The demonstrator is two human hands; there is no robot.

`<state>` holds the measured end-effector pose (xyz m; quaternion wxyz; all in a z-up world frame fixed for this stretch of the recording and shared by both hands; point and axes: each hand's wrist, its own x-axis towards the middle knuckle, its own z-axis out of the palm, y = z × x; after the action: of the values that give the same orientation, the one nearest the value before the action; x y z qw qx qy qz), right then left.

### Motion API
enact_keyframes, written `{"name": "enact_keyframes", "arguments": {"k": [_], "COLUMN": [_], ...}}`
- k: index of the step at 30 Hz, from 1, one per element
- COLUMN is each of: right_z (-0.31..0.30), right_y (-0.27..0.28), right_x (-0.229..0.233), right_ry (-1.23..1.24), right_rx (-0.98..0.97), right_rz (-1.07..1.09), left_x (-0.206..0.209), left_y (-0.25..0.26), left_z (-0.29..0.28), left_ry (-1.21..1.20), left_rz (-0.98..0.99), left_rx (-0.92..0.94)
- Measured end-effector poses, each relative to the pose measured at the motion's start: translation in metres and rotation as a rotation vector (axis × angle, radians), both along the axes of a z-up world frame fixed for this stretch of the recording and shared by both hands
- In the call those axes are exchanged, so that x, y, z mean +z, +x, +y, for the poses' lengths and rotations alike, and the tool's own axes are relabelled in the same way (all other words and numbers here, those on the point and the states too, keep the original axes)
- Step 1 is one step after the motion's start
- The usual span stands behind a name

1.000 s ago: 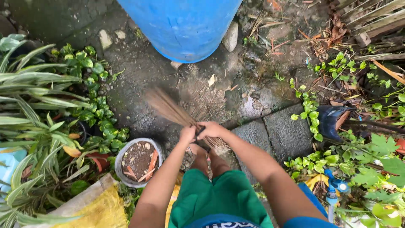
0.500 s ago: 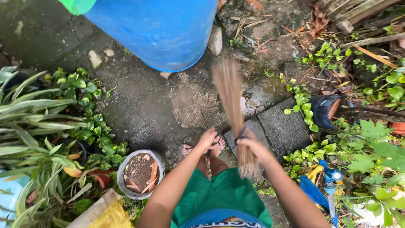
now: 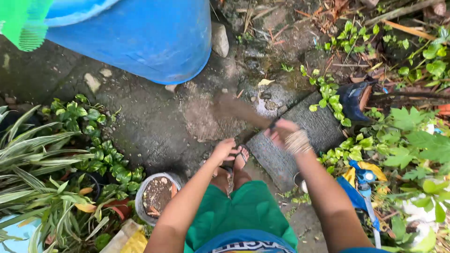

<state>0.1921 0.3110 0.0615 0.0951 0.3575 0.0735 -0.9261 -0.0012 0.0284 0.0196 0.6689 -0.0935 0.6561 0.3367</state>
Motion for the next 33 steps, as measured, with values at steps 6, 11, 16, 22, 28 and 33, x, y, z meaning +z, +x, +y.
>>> {"name": "enact_keyframes", "arguments": {"k": [6,11,16,22,28,33], "right_z": [0.005,-0.053,-0.077,0.004,0.004,-0.019], "right_y": [0.006,0.030,0.046,0.070,0.031,-0.022], "right_x": [0.059,0.072,0.064,0.042,0.093,0.058], "right_ry": [0.385,0.337,-0.151,0.263,0.569,0.143], "right_rx": [-0.012,0.207,0.093,-0.007,-0.072,-0.219], "right_rz": [-0.294,-0.318,-0.102,-0.239,-0.282,-0.206], "left_x": [-0.020,-0.019,-0.013,-0.006,-0.021,-0.047], "left_y": [0.030,0.041,0.039,0.035,0.033,0.010], "left_z": [0.021,0.022,0.023,0.013,0.004,0.007], "left_ry": [0.015,-0.072,-0.146,-0.048,-0.030,-0.049], "left_rz": [0.028,0.053,0.049,0.028,-0.008,-0.063], "left_rx": [-0.030,-0.079,-0.110,-0.192,-0.101,-0.090]}}
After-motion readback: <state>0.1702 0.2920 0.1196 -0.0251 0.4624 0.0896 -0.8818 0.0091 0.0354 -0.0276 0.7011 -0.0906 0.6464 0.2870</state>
